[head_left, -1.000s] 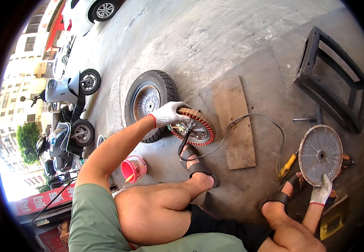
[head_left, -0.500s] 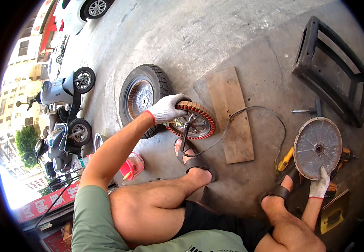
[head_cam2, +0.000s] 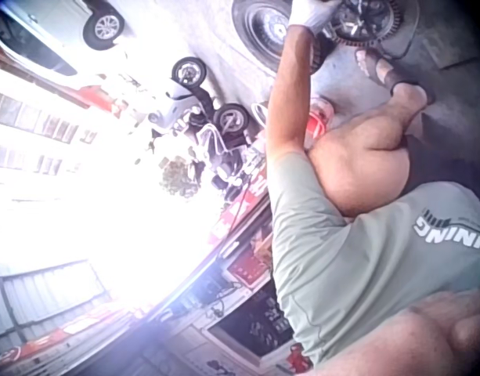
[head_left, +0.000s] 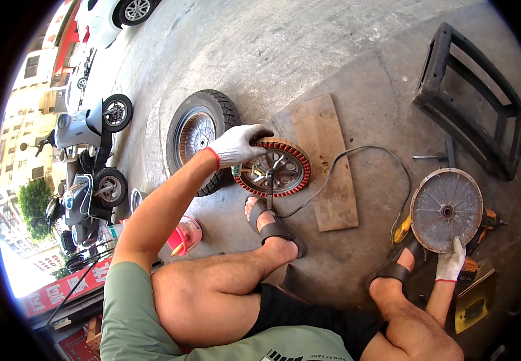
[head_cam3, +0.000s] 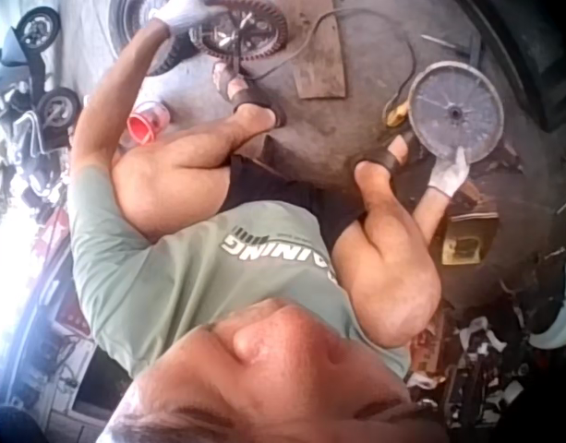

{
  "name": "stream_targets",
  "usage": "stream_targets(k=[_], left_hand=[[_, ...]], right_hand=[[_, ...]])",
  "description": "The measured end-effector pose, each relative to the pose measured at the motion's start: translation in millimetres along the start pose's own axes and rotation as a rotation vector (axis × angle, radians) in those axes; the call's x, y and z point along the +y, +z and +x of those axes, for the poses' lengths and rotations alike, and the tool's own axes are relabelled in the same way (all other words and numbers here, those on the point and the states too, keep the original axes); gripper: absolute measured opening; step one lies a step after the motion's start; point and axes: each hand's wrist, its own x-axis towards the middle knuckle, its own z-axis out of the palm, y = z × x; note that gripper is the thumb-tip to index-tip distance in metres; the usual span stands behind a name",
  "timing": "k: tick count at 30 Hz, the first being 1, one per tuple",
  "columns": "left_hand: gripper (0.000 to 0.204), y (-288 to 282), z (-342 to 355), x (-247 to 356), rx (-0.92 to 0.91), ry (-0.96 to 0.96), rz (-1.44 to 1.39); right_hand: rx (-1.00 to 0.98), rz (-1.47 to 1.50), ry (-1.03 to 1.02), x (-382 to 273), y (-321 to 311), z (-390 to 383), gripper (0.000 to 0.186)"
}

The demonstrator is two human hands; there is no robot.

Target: The person separates a motor assembly, holds and turns the internal coil component, and wipes the outer motor housing with a cloth.

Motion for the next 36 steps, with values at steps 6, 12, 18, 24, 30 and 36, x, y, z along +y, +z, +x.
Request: stream_targets(k=[6, 12, 18, 24, 30, 36], left_hand=[[0.054, 3, 1, -12, -0.030, -0.019, -0.017], [0.053, -10, 10, 10, -0.088, -0.079, 0.015], [0.041, -9, 2, -1, 0.010, -0.033, -0.120], [0.033, -17, 14, 40, 0.276, 0.075, -0.150], [0.034, 20, 25, 146, 0.171, 0.294, -0.142], [0.075, 98, 25, 191, -0.418, 0.068, -0.815]], right_hand=[[-0.027, -0.041, -0.049, -4, 10, -4, 0.050], [-0.091, -0.052, -0.050, -6, 1, -6, 0.050], [0.005, -0.150, -0.281, 4, 26, -12, 0.042], [0.070, -0.098, -0.372, -21, 39, -38, 0.043], [-0.012, -0.080, -0.310, -36, 55, -54, 0.042], [-0.214, -0.061, -0.096, -28, 99, -65, 0.041]])
